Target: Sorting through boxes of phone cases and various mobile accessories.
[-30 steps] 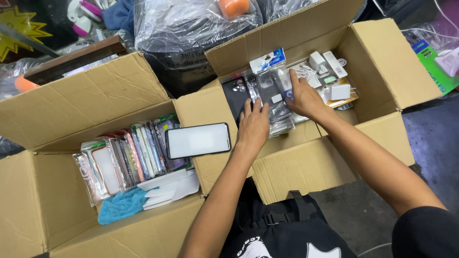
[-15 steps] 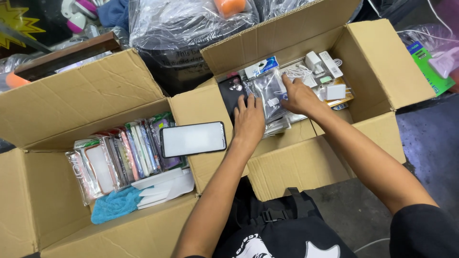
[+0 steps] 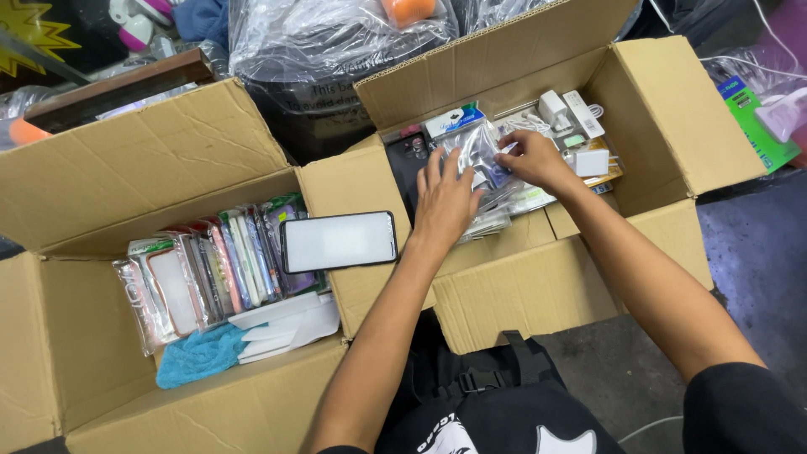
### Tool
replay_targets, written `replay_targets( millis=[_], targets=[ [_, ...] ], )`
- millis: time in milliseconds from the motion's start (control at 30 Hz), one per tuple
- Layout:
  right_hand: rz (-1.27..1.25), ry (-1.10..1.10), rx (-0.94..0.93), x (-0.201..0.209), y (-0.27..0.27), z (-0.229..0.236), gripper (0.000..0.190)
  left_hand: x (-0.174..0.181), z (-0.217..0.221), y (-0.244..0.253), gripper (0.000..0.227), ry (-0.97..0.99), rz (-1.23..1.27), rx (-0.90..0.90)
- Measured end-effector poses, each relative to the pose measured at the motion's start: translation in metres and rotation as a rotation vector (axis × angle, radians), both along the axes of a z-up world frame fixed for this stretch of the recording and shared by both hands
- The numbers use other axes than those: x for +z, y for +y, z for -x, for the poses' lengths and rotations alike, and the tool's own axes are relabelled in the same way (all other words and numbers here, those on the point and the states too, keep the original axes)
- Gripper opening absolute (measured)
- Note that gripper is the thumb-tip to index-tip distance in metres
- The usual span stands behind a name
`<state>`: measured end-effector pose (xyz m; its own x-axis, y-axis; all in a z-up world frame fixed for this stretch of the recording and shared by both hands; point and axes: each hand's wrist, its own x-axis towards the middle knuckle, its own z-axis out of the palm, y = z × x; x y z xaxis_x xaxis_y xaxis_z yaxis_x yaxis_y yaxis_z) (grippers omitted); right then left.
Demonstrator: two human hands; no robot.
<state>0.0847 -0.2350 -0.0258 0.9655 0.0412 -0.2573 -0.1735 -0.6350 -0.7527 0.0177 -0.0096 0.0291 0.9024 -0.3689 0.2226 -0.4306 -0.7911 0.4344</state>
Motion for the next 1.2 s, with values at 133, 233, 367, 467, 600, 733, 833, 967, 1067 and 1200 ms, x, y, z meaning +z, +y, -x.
replay_targets(
  millis=[133,233,367,467,600,733,833,967,1067,1200],
  targets=[
    [-0.057,-0.077,-0.031,-0.002,0.000,0.005,0.028,0.010,0.011,-0.006,0.050,0.015,0.157,-0.116],
    [-0.298,0.014,-0.075,-0.011,0.000,0.005,0.022,-0.002,0.016,-0.010,0.035,0.005,0.058,-0.132],
    [-0.629,0.347,-0.206,-0.003,-0.001,0.006,0.021,-0.014,0.017,-0.008,0.016,0.035,0.140,0.004],
    [-0.454,0.407,-0.114,0.007,0.002,0.013,0.021,-0.012,0.018,-0.002,0.012,0.020,0.169,0.086],
    [-0.018,0.218,0.095,0.044,0.027,0.027,0.028,-0.013,0.017,0.002,0.014,0.022,0.202,0.095],
    [0.119,0.117,0.136,0.034,0.029,0.023,0.020,-0.002,0.020,0.001,0.032,0.021,0.276,0.014],
    [0.198,0.069,0.102,0.040,0.028,0.024,0.026,-0.006,0.025,-0.004,0.045,-0.033,0.248,-0.025],
    [0.127,-0.009,0.102,0.020,0.010,0.018,0.014,-0.006,0.029,-0.012,0.047,0.017,0.131,-0.018],
    [0.075,-0.011,0.096,0.024,0.006,0.019,0.014,-0.016,0.028,-0.020,0.044,0.024,0.109,-0.043],
    [0.107,-0.078,0.019,0.025,0.000,0.019,0.015,-0.026,0.024,-0.024,0.042,0.066,0.193,-0.117]
  ],
)
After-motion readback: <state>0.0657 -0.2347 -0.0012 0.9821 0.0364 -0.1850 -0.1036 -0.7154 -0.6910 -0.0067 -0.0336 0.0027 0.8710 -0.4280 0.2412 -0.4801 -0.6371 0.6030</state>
